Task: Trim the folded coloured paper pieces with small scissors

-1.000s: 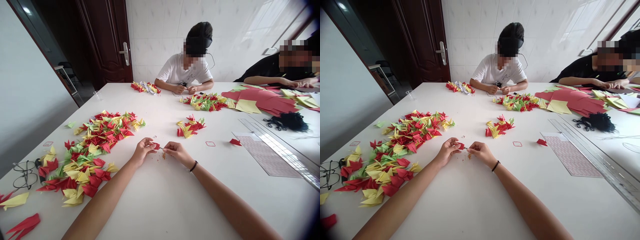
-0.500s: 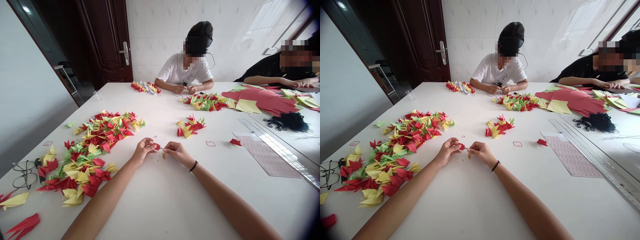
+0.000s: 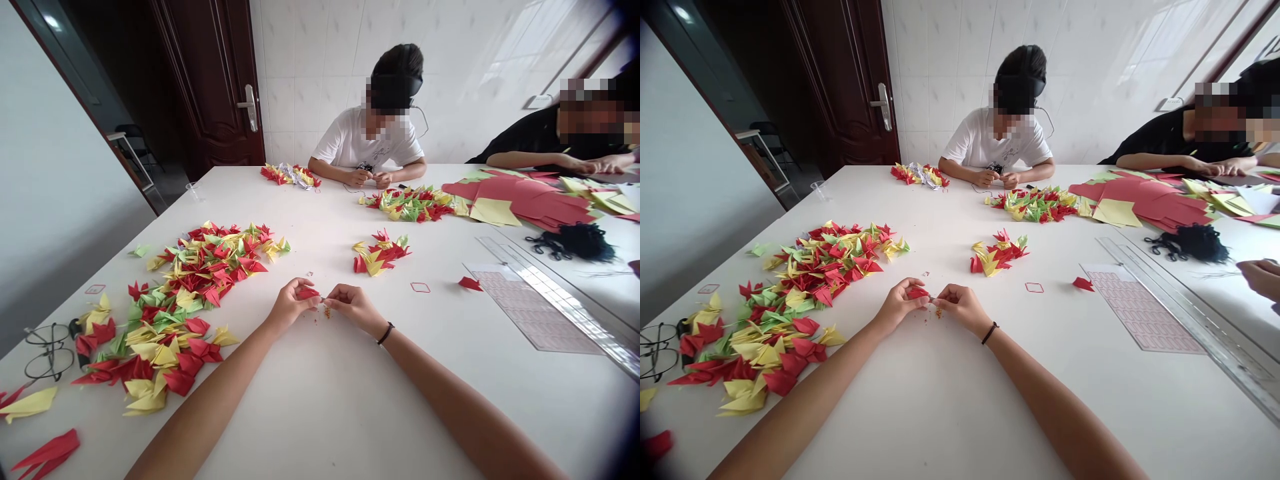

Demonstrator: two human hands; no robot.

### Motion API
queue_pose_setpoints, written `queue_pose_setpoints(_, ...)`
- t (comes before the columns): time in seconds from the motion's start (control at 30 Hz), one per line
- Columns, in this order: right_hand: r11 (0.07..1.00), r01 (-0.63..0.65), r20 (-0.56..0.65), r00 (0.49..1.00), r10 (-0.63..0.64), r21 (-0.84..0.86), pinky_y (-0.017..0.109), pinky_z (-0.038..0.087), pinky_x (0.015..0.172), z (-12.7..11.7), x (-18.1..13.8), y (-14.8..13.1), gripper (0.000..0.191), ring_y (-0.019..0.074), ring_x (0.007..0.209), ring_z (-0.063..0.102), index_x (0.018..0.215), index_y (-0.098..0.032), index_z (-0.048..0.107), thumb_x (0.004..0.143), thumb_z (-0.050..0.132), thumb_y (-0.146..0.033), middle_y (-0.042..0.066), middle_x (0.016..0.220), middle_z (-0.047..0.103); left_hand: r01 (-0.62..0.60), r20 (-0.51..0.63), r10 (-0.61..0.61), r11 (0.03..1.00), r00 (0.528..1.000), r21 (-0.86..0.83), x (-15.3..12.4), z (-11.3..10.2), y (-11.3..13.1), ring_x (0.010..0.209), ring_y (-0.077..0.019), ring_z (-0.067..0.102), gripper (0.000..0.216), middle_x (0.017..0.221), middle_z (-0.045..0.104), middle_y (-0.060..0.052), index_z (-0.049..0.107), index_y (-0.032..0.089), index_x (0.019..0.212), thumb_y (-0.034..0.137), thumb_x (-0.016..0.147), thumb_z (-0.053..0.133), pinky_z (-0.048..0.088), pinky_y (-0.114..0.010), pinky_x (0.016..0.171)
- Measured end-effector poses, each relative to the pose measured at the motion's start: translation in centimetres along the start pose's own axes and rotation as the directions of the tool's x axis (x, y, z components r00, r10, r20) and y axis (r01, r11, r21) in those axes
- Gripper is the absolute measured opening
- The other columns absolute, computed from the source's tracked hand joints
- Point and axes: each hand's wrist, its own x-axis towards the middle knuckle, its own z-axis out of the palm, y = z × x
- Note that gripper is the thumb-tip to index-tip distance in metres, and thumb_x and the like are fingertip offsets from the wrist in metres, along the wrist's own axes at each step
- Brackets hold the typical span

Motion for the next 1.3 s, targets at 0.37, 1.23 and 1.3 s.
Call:
queue_pose_setpoints(0.37, 1.0, 0.01, 0.068, 0.998, -0.008, -0.02, 0.024, 0.037, 0.049, 0.17, -0.16, 0.07, 0.025, 0.0116, 0.054, 0.05, 0.068, -0.015, 0.055, 0.071, 0.057, -0.04, 0.002, 0.062, 0.058, -0.005, -0.008, 0.006, 0.99, 1.0, 0.141, -0.46, 0.34, 0.29, 0.056, -0.01, 0.052, 0.034, 0.059, 0.053, 0.003, 0.057, 0.018, 0.087, 0.026, 0.057, 0.07, 0.041, -0.023, 0.056)
queue_pose_setpoints(1.23, 0.996, 0.004, -0.02, 1.0, -0.005, -0.085, 0.023, 0.037, 0.049, 0.18, -0.28, -0.2, 0.022, 0.0109, 0.053, 0.048, 0.066, -0.016, 0.053, 0.07, 0.056, -0.038, 0.001, 0.061, 0.058, 0.042, 0.013, -0.043, 0.995, 0.999, 0.091, 0.0, -0.1, 0.07, 0.071, -0.0162, 0.06, 0.026, 0.072, 0.065, -0.005, 0.063, 0.013, 0.073, 0.032, 0.057, 0.07, 0.048, -0.029, 0.067)
queue_pose_setpoints(1.3, 0.996, 0.004, -0.022, 1.0, -0.006, -0.095, 0.022, 0.036, 0.049, 0.2, -0.3, -0.2, 0.022, 0.0107, 0.053, 0.048, 0.066, -0.016, 0.053, 0.07, 0.056, -0.037, 0.001, 0.061, 0.058, 0.044, 0.019, -0.046, 0.995, 0.999, 0.093, 0.05, -0.12, 0.06, 0.071, -0.0167, 0.06, 0.025, 0.072, 0.065, -0.005, 0.063, 0.013, 0.073, 0.032, 0.058, 0.07, 0.049, -0.029, 0.064)
